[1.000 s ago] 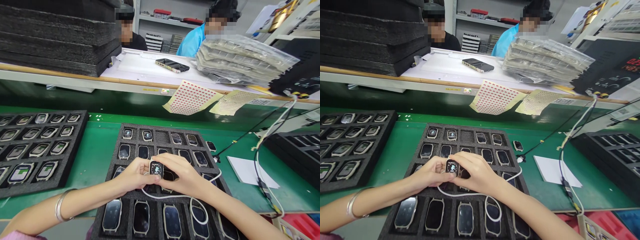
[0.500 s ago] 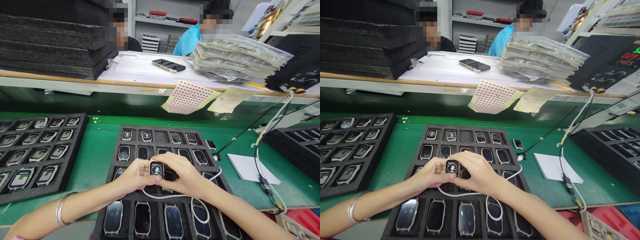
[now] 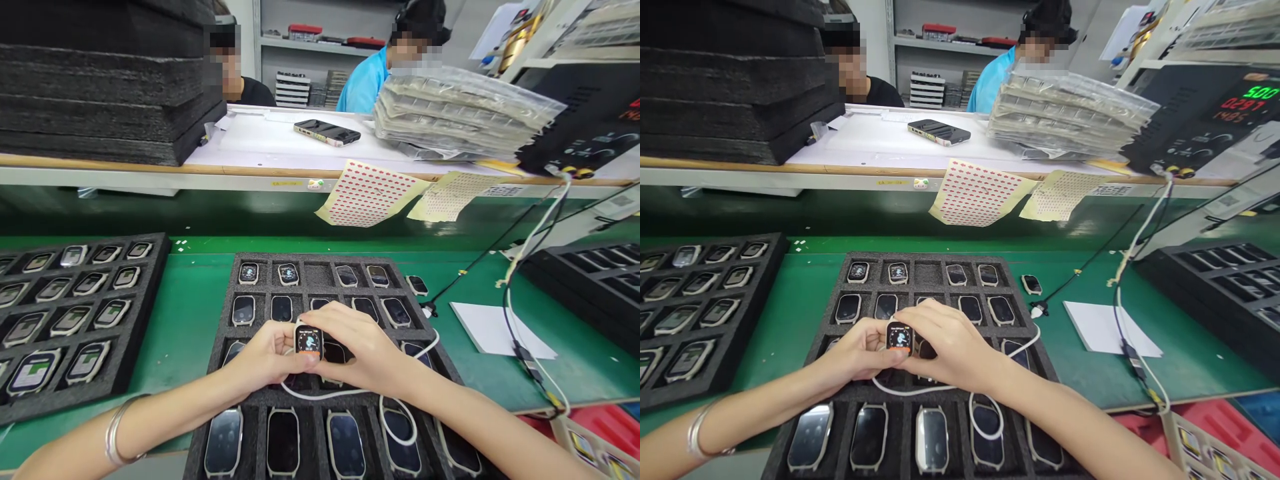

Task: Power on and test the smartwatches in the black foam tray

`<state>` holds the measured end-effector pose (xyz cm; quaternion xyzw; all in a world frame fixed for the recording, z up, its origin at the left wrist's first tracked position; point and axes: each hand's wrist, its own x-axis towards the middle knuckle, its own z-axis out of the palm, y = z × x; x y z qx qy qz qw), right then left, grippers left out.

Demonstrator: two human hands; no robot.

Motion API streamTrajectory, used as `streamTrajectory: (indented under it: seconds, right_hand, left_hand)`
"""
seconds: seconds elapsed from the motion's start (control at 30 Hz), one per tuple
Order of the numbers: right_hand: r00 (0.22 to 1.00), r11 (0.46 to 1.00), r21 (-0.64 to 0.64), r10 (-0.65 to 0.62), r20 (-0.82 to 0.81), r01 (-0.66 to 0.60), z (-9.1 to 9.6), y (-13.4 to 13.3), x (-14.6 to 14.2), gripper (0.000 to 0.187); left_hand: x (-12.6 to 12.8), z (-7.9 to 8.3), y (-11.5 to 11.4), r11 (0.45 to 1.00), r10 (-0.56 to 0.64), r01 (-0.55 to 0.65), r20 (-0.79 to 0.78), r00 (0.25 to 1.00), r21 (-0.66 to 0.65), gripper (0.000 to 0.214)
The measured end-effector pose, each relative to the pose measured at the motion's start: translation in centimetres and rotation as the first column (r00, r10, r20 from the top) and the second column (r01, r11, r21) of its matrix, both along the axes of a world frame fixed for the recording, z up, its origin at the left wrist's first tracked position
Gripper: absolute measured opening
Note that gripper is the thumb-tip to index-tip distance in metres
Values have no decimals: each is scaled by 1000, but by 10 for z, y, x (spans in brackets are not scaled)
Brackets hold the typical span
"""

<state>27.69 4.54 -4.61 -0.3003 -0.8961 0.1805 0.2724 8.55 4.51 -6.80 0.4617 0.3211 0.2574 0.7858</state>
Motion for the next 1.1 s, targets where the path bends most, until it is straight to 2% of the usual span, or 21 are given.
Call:
streamTrajectory:
  seconds: [0.1, 0.23, 0.3, 0.37, 0.43, 0.53, 0.63, 0.77, 0.93, 1.1]
  right_hand:
    - [1000, 1000, -13, -8, 9, 8, 1, -3, 1, 42]
    - [1000, 1000, -21, 9, 8, -8, 7, 8, 8, 42]
    - [999, 999, -34, -39, 2, 39, 9, 25, 15, 42]
    - [984, 985, -23, -172, 51, 173, 7, 48, 21, 42]
    - [941, 955, 20, -294, 168, 295, 2, 71, 27, 43]
    - [911, 959, 26, -278, 304, 283, 0, 92, 37, 44]
    - [893, 973, 0, -212, 396, 230, 11, 95, 51, 39]
    - [853, 972, -56, -170, 494, 226, 28, 92, 71, 29]
    - [838, 958, -83, -197, 508, 275, 19, 97, 73, 37]
    - [891, 945, -140, -219, 399, 294, 19, 97, 75, 36]
  left_hand:
    - [1, 0, -1, 1000, 1, -1, -2, 1000, -6, 36]
    - [2, -6, -1, 997, 17, -17, -10, 1000, 79, 34]
    - [2, -8, 0, 995, -31, 35, -47, 998, 98, 38]
    - [3, -10, 0, 991, -72, 81, -91, 993, 110, 39]
    - [3, -9, 0, 989, -67, 81, -109, 992, 123, 35]
    - [5, -9, -1, 991, -63, 72, -87, 994, 113, 33]
    - [6, -9, -2, 991, -68, 76, -80, 995, 107, 33]
    - [6, -7, -2, 992, -61, 71, -96, 993, 108, 31]
    - [8, 4, -1, 992, -95, 105, -146, 985, 68, 29]
    - [11, 10, -2, 992, -121, 124, -120, 985, 15, 28]
